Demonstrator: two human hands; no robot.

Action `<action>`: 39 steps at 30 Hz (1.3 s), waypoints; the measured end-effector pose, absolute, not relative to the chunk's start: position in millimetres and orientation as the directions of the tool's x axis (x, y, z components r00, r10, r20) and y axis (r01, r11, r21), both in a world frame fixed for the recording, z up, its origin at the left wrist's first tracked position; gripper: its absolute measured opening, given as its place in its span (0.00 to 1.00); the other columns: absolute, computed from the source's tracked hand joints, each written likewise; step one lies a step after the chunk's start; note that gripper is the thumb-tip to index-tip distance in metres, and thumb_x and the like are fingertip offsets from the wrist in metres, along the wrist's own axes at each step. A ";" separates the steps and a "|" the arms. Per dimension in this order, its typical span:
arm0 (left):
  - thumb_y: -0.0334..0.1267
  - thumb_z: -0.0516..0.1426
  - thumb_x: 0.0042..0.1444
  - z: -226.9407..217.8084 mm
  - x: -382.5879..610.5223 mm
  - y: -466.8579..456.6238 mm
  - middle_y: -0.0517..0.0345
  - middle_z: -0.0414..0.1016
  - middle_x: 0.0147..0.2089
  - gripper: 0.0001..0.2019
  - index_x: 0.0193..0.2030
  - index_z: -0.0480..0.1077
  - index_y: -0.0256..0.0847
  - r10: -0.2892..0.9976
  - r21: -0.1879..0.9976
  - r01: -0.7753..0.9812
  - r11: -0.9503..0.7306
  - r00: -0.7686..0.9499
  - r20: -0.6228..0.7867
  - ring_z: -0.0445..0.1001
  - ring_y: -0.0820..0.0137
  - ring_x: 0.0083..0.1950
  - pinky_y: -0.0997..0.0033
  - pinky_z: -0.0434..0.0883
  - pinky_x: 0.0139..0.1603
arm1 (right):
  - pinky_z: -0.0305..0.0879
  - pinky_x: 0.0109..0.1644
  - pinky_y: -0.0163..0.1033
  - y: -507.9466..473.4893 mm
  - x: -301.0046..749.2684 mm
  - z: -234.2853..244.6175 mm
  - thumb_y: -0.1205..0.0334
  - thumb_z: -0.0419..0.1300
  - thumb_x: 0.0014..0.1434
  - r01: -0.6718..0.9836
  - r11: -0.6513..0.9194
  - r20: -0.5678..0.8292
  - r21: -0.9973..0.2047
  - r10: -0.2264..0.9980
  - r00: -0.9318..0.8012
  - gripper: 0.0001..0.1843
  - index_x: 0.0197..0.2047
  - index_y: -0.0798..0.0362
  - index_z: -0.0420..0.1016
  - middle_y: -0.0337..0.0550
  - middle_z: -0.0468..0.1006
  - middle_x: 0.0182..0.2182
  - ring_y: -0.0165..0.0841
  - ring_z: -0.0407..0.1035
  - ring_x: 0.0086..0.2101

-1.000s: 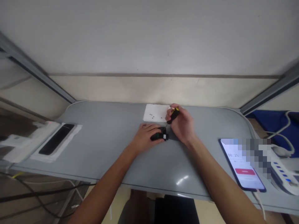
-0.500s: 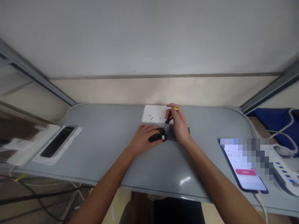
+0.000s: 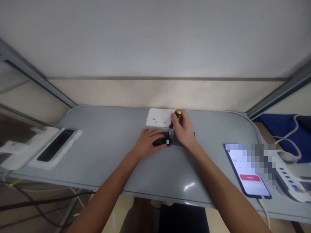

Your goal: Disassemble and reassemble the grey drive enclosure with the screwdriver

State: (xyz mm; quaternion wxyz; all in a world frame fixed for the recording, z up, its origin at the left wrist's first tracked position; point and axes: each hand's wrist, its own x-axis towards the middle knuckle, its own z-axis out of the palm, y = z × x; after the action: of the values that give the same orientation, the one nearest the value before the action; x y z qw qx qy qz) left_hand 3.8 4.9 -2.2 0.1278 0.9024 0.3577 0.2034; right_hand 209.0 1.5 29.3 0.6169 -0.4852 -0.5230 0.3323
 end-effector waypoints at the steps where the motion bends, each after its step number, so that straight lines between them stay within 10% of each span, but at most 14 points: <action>1: 0.54 0.63 0.65 -2.2 3.5 4.9 0.57 0.78 0.64 0.14 0.50 0.78 0.49 0.697 0.377 0.593 -0.712 0.662 0.275 0.76 0.60 0.62 0.55 0.60 0.62 | 0.59 0.35 0.39 1.6 210.3 30.0 0.45 0.63 0.66 0.115 0.303 0.322 -0.946 0.916 0.238 0.14 0.40 0.45 0.70 0.34 0.68 0.27 0.31 0.61 0.28; 39: 0.49 0.52 0.72 -8.0 16.0 -10.1 0.52 0.75 0.67 0.17 0.60 0.74 0.48 0.678 0.076 0.690 -0.719 0.675 0.290 0.73 0.57 0.65 0.51 0.65 0.60 | 0.59 0.39 0.40 6.2 204.3 20.4 0.39 0.53 0.70 0.532 0.166 0.391 -0.830 0.854 0.344 0.19 0.41 0.45 0.73 0.39 0.80 0.28 0.39 0.73 0.33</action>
State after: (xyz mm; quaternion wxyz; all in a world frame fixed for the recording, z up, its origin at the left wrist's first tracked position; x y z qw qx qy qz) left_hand 16.0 -10.1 -8.0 -0.0198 0.9149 0.3740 0.1505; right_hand 204.3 6.2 20.4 0.5273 -0.6277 -0.5521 0.1523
